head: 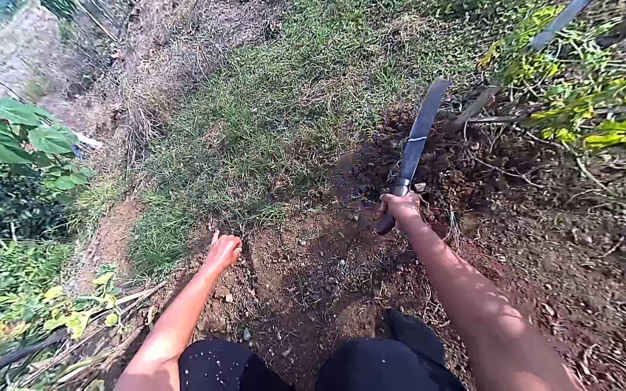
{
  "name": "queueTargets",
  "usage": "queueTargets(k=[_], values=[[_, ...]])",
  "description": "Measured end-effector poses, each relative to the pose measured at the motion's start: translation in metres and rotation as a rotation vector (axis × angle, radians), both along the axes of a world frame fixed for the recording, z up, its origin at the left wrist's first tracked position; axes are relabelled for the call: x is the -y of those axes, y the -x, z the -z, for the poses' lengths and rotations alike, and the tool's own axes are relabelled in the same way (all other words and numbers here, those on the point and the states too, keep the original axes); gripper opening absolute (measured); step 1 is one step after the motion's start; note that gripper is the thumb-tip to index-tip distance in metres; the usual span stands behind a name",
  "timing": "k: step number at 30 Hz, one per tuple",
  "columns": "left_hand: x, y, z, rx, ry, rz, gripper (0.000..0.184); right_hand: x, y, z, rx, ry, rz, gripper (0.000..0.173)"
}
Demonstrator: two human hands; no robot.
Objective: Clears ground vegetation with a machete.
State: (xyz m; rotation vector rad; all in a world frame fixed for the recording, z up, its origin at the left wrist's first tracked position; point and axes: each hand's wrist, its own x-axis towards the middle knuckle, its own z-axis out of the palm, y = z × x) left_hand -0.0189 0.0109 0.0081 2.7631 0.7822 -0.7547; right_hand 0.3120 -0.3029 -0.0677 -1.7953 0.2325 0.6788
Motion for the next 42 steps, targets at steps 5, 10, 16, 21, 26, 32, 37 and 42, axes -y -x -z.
queueTargets(k=[5, 10, 16, 21, 26, 32, 37, 42], values=[[0.000, -0.003, 0.004, -0.022, 0.003, 0.019, 0.030, 0.028, 0.066, 0.037, -0.136, 0.323, -0.689, 0.040], [0.003, -0.008, 0.003, -0.014, 0.009, 0.031, 0.030, 0.063, 0.038, -0.012, -0.127, 0.320, -0.685, 0.021], [0.000, -0.003, 0.005, 0.011, 0.010, 0.018, 0.030, 0.040, 0.011, -0.012, 0.029, 0.010, -0.181, 0.035], [-0.002, -0.004, 0.007, -0.017, -0.006, 0.008, 0.030, 0.007, 0.061, 0.024, -0.062, 0.147, -0.332, 0.044], [0.002, -0.009, 0.003, -0.005, 0.003, 0.016, 0.030, 0.045, 0.050, -0.001, -0.183, 0.320, -0.747, 0.026], [0.001, -0.006, 0.002, 0.017, 0.008, 0.017, 0.030, 0.050, 0.013, -0.020, -0.048, 0.090, -0.311, 0.028], [-0.001, -0.003, 0.007, -0.010, -0.005, 0.014, 0.030, -0.008, 0.049, 0.003, -0.018, -0.014, -0.039, 0.052], [0.002, -0.012, -0.002, 0.007, -0.009, 0.023, 0.030, 0.027, 0.062, 0.011, -0.184, 0.250, -0.622, 0.022]])
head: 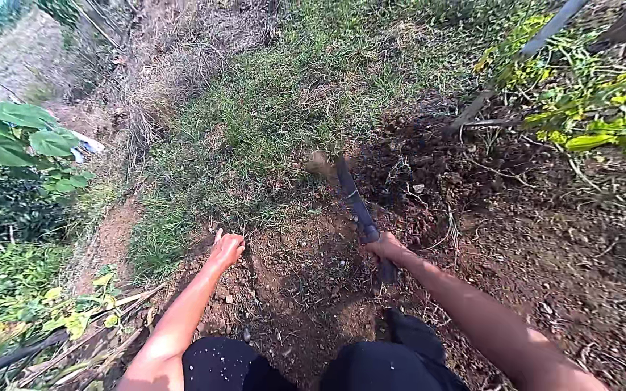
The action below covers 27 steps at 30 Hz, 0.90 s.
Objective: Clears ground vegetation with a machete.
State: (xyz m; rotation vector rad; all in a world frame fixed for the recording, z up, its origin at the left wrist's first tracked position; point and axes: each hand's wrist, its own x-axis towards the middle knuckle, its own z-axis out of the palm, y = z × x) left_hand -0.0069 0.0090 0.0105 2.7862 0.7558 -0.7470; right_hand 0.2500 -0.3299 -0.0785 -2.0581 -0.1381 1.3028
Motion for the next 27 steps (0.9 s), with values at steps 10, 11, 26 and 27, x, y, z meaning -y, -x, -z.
queueTargets(k=[10, 11, 26, 27], values=[[-0.007, 0.007, 0.008, -0.002, 0.001, -0.008, 0.029, -0.004, -0.063, -0.036, 0.110, -0.286, 0.548, 0.036], [-0.007, 0.007, 0.008, -0.008, -0.007, -0.011, 0.029, -0.016, -0.052, -0.028, 0.110, -0.299, 0.566, 0.038], [-0.007, 0.009, 0.004, 0.027, -0.006, -0.030, 0.030, 0.016, -0.071, -0.035, 0.123, -0.143, 0.334, 0.030], [-0.008, 0.010, 0.005, 0.024, -0.007, -0.031, 0.030, 0.002, -0.075, -0.031, 0.146, -0.173, 0.403, 0.034]])
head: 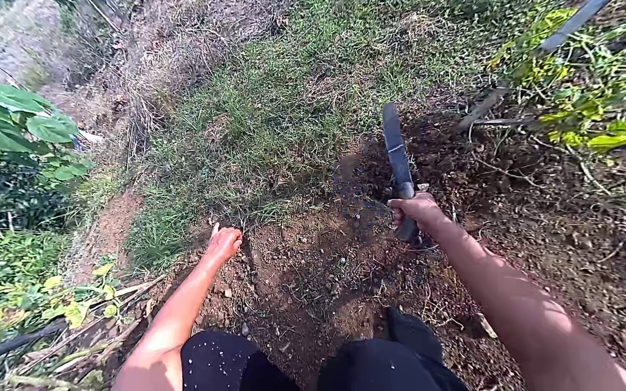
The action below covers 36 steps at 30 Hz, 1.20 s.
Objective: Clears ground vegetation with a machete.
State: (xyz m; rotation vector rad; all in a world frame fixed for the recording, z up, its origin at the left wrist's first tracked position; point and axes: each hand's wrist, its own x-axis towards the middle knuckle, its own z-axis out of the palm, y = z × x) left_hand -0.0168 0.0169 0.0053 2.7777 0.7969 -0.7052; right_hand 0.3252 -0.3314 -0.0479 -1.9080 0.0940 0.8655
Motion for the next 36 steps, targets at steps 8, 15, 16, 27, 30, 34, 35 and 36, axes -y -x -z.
queueTargets(k=[8, 15, 16, 27, 30, 34, 35, 36], values=[[0.006, -0.008, -0.009, -0.012, -0.024, 0.022, 0.030, -0.042, 0.074, 0.050, -0.053, 0.283, -0.562, 0.045], [0.001, -0.002, 0.005, -0.023, 0.001, 0.021, 0.029, 0.042, 0.010, 0.014, 0.198, 0.348, -0.527, 0.029], [-0.001, -0.002, 0.006, -0.026, 0.001, 0.015, 0.029, 0.042, 0.002, 0.009, 0.218, 0.306, -0.444, 0.030], [0.003, -0.004, 0.000, -0.030, -0.005, 0.004, 0.030, -0.033, 0.073, 0.049, -0.095, 0.183, -0.449, 0.030], [0.001, -0.003, 0.003, -0.034, 0.004, 0.004, 0.031, 0.005, 0.051, 0.026, -0.146, 0.166, -0.541, 0.012], [-0.001, -0.002, 0.002, -0.026, 0.006, -0.015, 0.031, 0.033, 0.004, -0.004, -0.044, 0.150, -0.328, 0.019], [-0.001, -0.002, 0.001, -0.021, 0.004, -0.019, 0.030, 0.030, -0.002, -0.012, -0.036, 0.139, -0.242, 0.022], [-0.001, -0.003, 0.000, -0.025, 0.000, -0.022, 0.030, 0.025, -0.008, -0.010, -0.020, 0.099, -0.144, 0.026]])
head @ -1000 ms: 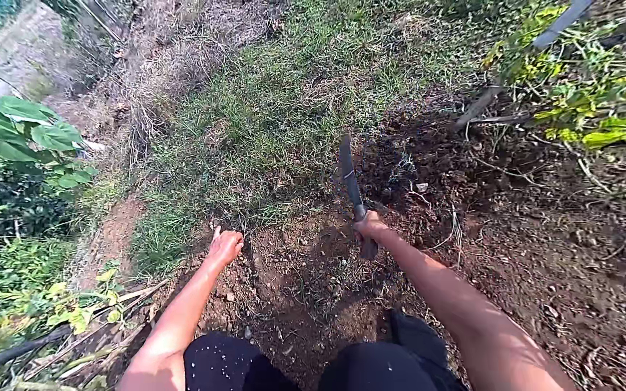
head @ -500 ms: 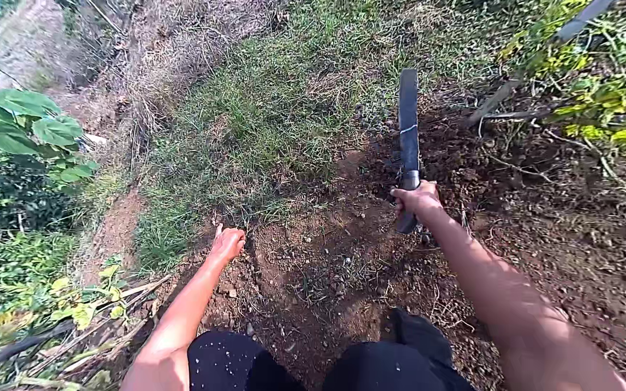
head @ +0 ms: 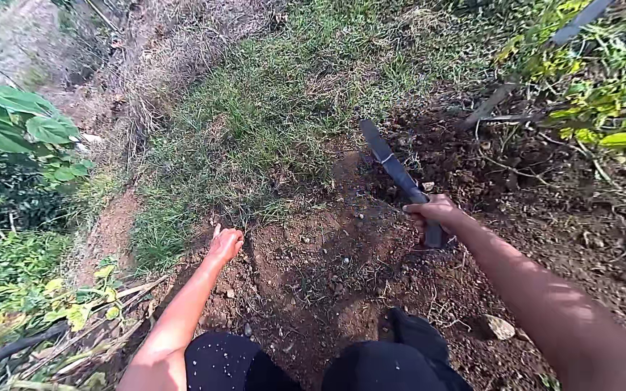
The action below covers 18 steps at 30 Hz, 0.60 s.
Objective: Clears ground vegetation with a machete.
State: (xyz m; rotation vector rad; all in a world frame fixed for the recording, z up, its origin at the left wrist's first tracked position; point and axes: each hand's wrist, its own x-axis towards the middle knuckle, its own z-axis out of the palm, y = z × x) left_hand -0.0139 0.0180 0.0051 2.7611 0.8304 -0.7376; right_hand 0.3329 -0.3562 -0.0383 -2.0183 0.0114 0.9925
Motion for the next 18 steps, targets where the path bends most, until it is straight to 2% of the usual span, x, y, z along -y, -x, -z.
queueTargets(k=[3, 5, 6, 8, 10, 14, 16, 18], values=[[-0.001, 0.000, 0.002, -0.012, -0.007, 0.004, 0.030, -0.034, 0.001, 0.021, -0.020, -0.205, 0.250, 0.041], [-0.001, 0.000, 0.005, -0.022, -0.005, 0.012, 0.030, -0.059, 0.030, 0.034, -0.071, -0.258, 0.276, 0.045], [0.000, 0.000, 0.005, -0.025, -0.004, 0.015, 0.030, -0.066, 0.049, 0.043, -0.078, -0.205, 0.182, 0.043], [0.002, -0.004, 0.003, -0.021, -0.002, 0.016, 0.030, -0.072, 0.079, 0.053, -0.057, 0.081, -0.229, 0.044], [0.002, -0.006, -0.001, -0.020, -0.006, 0.014, 0.029, -0.069, 0.086, 0.051, -0.023, 0.267, -0.500, 0.046], [0.002, -0.003, -0.004, 0.004, 0.000, 0.006, 0.029, -0.022, 0.029, 0.048, 0.215, 0.274, -0.534, 0.041], [0.002, 0.000, -0.002, 0.006, 0.006, -0.002, 0.030, 0.001, 0.009, 0.027, 0.324, 0.309, -0.512, 0.032], [0.000, 0.004, 0.000, 0.009, 0.011, -0.005, 0.030, 0.005, 0.000, -0.007, 0.282, 0.327, -0.444, 0.035]])
